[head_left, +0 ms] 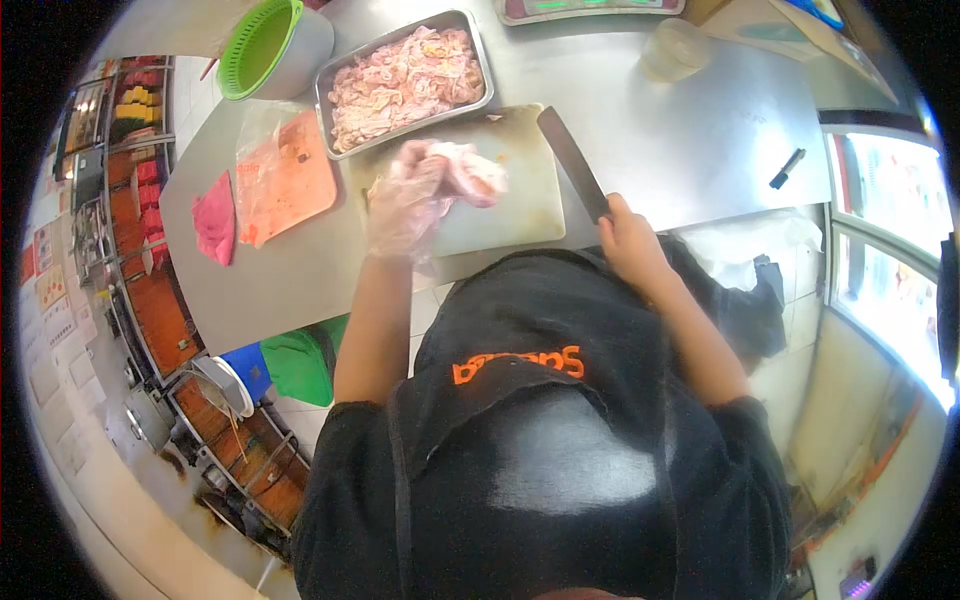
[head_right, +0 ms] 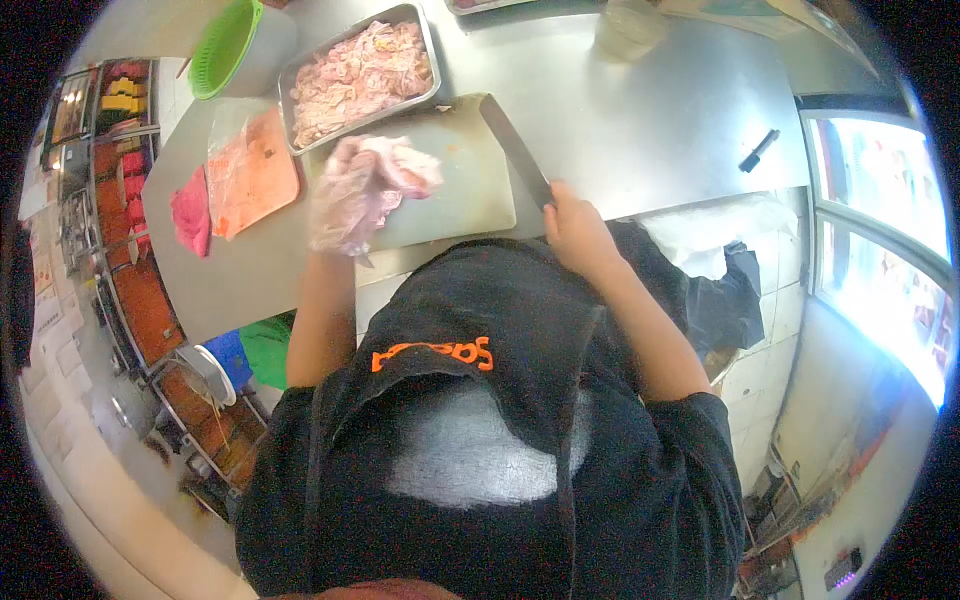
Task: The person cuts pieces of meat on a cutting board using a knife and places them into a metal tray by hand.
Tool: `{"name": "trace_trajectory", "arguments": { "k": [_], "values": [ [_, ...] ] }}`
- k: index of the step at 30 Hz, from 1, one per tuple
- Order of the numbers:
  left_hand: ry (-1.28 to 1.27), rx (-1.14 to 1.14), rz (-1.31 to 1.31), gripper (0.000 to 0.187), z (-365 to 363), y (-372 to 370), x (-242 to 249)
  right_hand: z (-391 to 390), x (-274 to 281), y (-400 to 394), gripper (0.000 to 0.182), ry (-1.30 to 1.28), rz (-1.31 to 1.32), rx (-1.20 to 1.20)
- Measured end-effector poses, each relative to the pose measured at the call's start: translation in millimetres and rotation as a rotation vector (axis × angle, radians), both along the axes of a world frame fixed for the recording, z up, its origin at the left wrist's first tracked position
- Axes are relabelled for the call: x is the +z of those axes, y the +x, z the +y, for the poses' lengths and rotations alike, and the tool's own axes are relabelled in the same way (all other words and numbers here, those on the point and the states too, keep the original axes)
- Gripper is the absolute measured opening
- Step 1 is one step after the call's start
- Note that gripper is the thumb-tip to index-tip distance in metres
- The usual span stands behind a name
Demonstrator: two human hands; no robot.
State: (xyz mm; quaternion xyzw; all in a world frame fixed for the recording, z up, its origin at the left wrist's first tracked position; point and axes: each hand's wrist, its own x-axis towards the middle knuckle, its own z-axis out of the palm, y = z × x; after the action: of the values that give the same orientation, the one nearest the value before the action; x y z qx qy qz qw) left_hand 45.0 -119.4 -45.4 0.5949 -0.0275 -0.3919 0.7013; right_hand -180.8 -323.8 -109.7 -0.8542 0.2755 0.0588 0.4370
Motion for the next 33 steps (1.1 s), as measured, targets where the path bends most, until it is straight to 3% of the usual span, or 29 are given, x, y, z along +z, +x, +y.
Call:
{"name": "trace_trajectory", "arguments": {
  "k": [1,3,5,7,9,10,12,13,15,16,18,19,21,25,27,31,33],
  "values": [
    [-0.004,-0.002,0.006,0.026,-13.1,-5.5,-9.5,0.6,-0.4,0.3,0.021,-0.014,-0.031,0.01],
    [0.28,-0.115,-0.041,0.025,-30.9,-10.5,-39.4,2.6,1.4,3.2,0.022,-0.035,0.033,0.005],
    [0.379,-0.179,-0.056,0.023,-25.7,-10.2,-113.8,5.2,3.5,6.4,0.023,-0.053,0.096,0.003],
    [0.48,-0.241,-0.077,0.022,-31.3,-14.4,-113.1,7.3,5.5,11.1,0.02,-0.079,0.194,0.063],
    [0.795,-0.272,-0.091,0.018,-34.7,-19.2,-102.9,11.0,5.0,13.6,0.019,-0.097,0.223,0.133],
    [0.793,-0.274,-0.09,0.018,-32.8,-19.8,-102.6,12.9,4.0,12.8,0.017,-0.11,0.254,0.199],
    [1.098,-0.507,-0.475,0.016,-22.7,-18.8,-101.8,16.7,0.7,9.7,0.017,-0.146,0.249,0.21],
    [1.099,-0.509,-0.472,0.016,-14.7,-17.6,-100.4,18.7,0.7,9.3,0.018,-0.181,0.242,0.222],
    [1.229,-0.634,-0.818,0.018,-0.1,-16.7,-96.1,18.1,10.2,13.2,0.018,-0.201,0.275,0.211],
    [1.228,-0.635,-0.816,0.018,1.0,-19.7,-84.9,17.4,14.0,14.7,0.018,-0.222,0.306,0.199],
    [1.075,-0.775,-1.235,0.021,1.7,-22.3,-63.9,16.9,11.5,15.1,0.018,-0.227,0.297,0.204],
    [1.074,-0.776,-1.233,0.021,-1.5,-24.7,-67.3,16.8,9.5,15.7,0.018,-0.232,0.286,0.209],
    [0.669,-0.638,-1.725,0.023,-13.3,-33.9,-81.8,18.5,3.3,19.5,0.018,-0.221,0.268,0.237],
    [0.766,-0.68,-1.704,0.02,-18.1,-37.9,-103.3,24.8,12.7,26.8,0.017,-0.254,0.263,0.288],
    [0.929,-0.858,-1.543,0.017,-14.9,-33.8,-106.6,26.5,12.7,28.2,0.017,-0.267,0.271,0.272],
    [0.831,-0.744,-1.571,0.022,-7.6,-33.2,-97.7,27.9,8.4,27.3,0.017,-0.274,0.285,0.26],
    [0.837,-0.726,-1.423,0.027,-8.5,-31.8,-94.5,26.2,11.2,27.6,0.017,-0.273,0.278,0.295]
  ]
}}
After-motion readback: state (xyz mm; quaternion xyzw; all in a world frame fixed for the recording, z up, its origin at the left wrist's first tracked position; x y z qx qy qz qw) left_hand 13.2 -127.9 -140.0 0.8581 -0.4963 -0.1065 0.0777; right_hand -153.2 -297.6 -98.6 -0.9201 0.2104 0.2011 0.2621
